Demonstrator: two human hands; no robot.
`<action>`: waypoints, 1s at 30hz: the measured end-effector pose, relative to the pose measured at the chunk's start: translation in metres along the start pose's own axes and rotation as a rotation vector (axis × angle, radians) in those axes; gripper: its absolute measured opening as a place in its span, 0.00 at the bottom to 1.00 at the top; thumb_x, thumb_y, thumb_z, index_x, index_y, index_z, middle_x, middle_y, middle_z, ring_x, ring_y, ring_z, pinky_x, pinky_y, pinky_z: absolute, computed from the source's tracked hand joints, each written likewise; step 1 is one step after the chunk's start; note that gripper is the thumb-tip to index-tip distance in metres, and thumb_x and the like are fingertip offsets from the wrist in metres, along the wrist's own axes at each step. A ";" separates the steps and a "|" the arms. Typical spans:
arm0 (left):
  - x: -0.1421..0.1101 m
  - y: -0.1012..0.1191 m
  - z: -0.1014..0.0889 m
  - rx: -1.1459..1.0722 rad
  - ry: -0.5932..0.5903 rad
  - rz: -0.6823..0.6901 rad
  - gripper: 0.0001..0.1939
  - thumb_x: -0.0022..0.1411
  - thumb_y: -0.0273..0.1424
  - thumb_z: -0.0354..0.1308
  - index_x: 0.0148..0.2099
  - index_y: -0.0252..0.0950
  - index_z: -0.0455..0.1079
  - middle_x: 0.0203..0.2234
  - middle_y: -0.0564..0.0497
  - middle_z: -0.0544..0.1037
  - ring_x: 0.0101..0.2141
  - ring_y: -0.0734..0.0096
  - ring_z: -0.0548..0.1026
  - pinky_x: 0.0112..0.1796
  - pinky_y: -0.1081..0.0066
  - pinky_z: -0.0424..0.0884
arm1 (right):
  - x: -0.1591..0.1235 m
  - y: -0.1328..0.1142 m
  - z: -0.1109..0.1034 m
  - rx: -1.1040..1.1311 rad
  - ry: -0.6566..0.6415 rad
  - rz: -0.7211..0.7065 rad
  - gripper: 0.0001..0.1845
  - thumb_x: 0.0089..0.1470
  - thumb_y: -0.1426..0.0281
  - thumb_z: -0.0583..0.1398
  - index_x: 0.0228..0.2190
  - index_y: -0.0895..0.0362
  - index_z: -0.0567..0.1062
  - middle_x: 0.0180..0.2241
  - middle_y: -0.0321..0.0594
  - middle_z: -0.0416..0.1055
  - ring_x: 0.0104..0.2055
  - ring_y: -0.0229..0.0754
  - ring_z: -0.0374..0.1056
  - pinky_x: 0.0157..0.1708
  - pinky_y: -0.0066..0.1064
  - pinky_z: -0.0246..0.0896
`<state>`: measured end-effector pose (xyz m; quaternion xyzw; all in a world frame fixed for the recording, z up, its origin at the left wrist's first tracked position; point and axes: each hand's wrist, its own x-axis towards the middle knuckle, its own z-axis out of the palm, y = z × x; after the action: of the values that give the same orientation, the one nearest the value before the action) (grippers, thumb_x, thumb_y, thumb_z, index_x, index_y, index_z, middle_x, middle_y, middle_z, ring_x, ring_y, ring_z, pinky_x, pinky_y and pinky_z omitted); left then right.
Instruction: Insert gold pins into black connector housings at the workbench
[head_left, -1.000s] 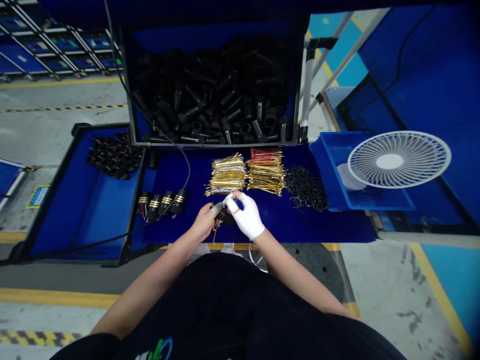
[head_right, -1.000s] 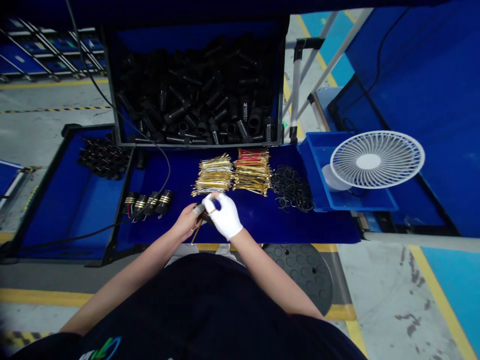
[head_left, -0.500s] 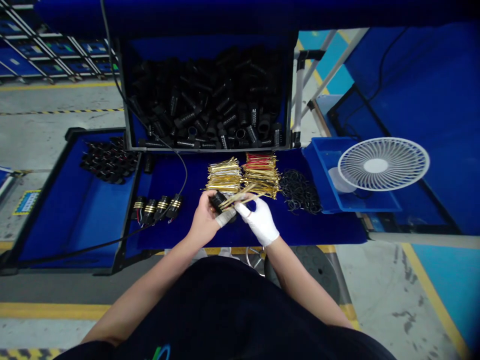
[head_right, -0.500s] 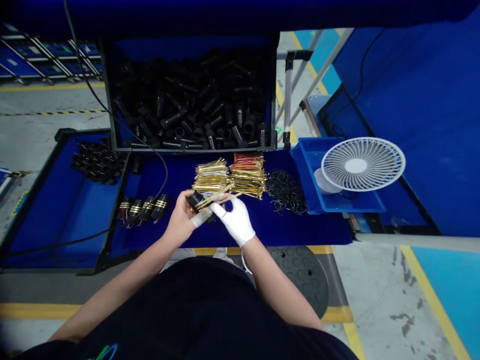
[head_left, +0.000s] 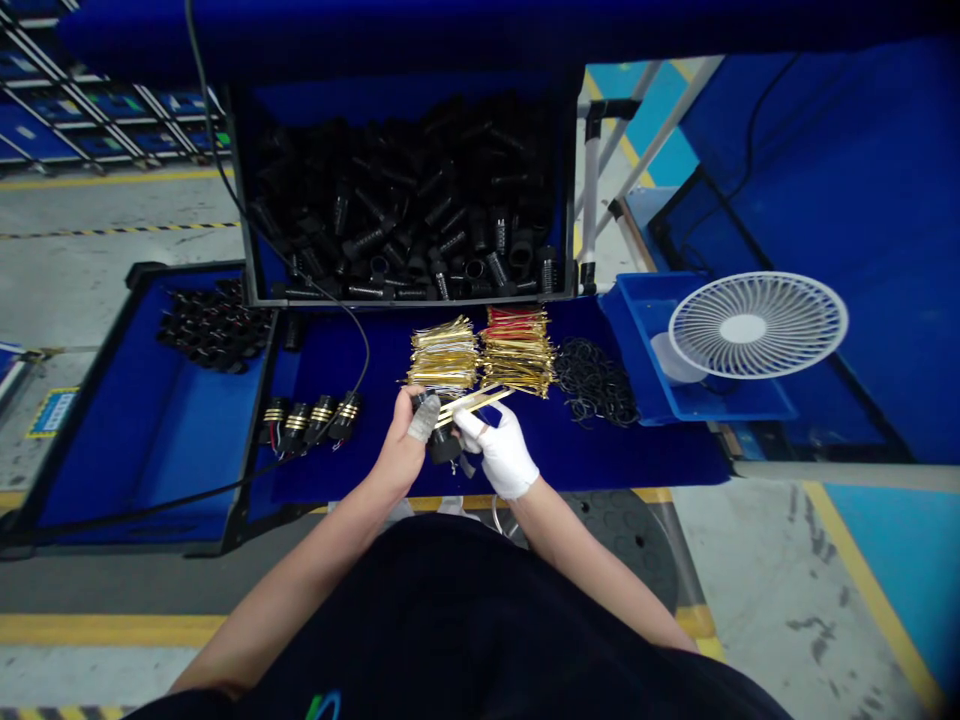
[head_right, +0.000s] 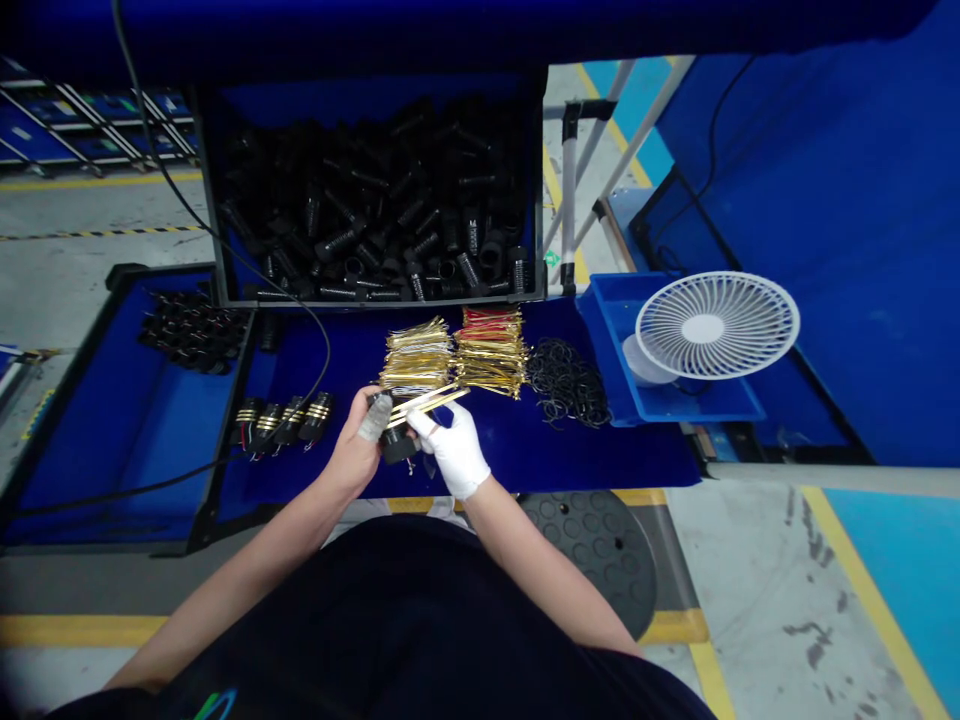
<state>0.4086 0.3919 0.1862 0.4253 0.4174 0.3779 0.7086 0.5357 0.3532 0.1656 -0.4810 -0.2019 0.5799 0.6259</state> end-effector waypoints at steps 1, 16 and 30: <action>0.001 0.002 0.001 -0.001 0.003 0.024 0.19 0.64 0.46 0.61 0.48 0.43 0.60 0.33 0.54 0.74 0.31 0.69 0.76 0.36 0.67 0.74 | 0.000 -0.001 0.002 0.028 0.017 -0.007 0.19 0.45 0.59 0.71 0.31 0.57 0.73 0.18 0.29 0.65 0.17 0.29 0.50 0.18 0.25 0.43; 0.041 0.027 0.045 -0.338 0.295 0.157 0.23 0.54 0.47 0.69 0.43 0.36 0.71 0.34 0.51 0.80 0.33 0.69 0.79 0.39 0.69 0.73 | 0.010 -0.013 0.014 -0.613 0.035 -0.470 0.18 0.53 0.58 0.63 0.44 0.53 0.73 0.42 0.44 0.72 0.44 0.49 0.69 0.47 0.44 0.67; 0.048 0.011 0.047 -0.178 0.217 0.193 0.22 0.56 0.44 0.68 0.46 0.37 0.71 0.35 0.50 0.81 0.28 0.74 0.78 0.34 0.73 0.72 | 0.002 -0.014 0.005 -0.717 0.076 -0.443 0.21 0.59 0.60 0.59 0.51 0.54 0.73 0.45 0.47 0.77 0.42 0.50 0.74 0.45 0.41 0.70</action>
<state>0.4669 0.4253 0.1970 0.3557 0.4137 0.5232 0.6546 0.5390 0.3586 0.1790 -0.6343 -0.4661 0.3063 0.5354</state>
